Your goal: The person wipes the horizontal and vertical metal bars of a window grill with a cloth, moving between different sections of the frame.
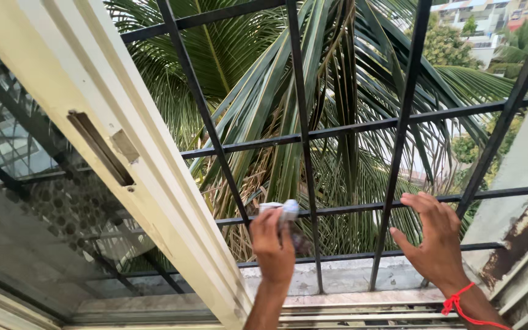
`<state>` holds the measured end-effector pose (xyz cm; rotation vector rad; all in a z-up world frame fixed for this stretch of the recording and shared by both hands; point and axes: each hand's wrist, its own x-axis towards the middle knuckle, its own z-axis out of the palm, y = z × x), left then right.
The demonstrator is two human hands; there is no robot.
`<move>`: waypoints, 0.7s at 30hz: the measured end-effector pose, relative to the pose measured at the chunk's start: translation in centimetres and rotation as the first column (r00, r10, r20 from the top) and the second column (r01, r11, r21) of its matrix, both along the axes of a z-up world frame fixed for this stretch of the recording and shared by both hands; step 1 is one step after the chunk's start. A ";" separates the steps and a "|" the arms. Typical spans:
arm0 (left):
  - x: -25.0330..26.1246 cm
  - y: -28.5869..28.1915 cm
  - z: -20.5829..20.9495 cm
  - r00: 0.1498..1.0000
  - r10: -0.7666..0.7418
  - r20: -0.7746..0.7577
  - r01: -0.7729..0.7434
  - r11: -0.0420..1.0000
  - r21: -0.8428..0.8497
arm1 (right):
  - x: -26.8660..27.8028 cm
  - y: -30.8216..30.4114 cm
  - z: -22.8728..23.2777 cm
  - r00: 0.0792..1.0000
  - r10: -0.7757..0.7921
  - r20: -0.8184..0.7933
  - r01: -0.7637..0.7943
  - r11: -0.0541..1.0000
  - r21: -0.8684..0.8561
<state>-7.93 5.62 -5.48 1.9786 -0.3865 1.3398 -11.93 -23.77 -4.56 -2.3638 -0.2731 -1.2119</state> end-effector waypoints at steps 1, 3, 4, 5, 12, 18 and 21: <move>0.4 -0.8 -0.1 0.998 -0.044 -0.033 0.044 0.999 -0.005 | -0.1 0.0 0.1 1.000 0.001 -0.004 -0.001 1.000 -0.004; -0.3 -1.9 -0.8 0.990 -0.141 -0.028 0.140 0.989 -0.038 | -0.3 0.0 0.2 1.000 0.006 -0.007 -0.006 1.000 -0.009; -0.5 -2.1 -1.1 0.982 -0.187 -0.023 0.186 0.981 -0.054 | -0.4 0.0 0.2 1.000 0.009 -0.005 -0.009 1.000 -0.009; -0.3 -1.7 -1.2 0.982 -0.189 -0.022 0.187 0.981 -0.046 | -0.4 0.0 0.3 1.000 0.013 -0.003 -0.013 1.000 -0.008; -0.5 2.4 -1.4 0.992 0.121 0.042 -0.121 0.993 -0.006 | -0.3 -0.2 0.2 1.000 0.018 0.008 -0.018 1.000 -0.001; -0.2 -3.3 -1.2 0.999 -0.053 -0.005 0.052 0.995 -0.086 | -0.3 -0.2 0.3 1.000 0.005 -0.010 -0.005 1.000 -0.006; -0.5 -3.2 -1.5 0.979 -0.202 -0.024 0.196 0.969 -0.152 | -0.3 -0.2 0.5 0.999 0.022 -0.033 -0.023 1.000 -0.009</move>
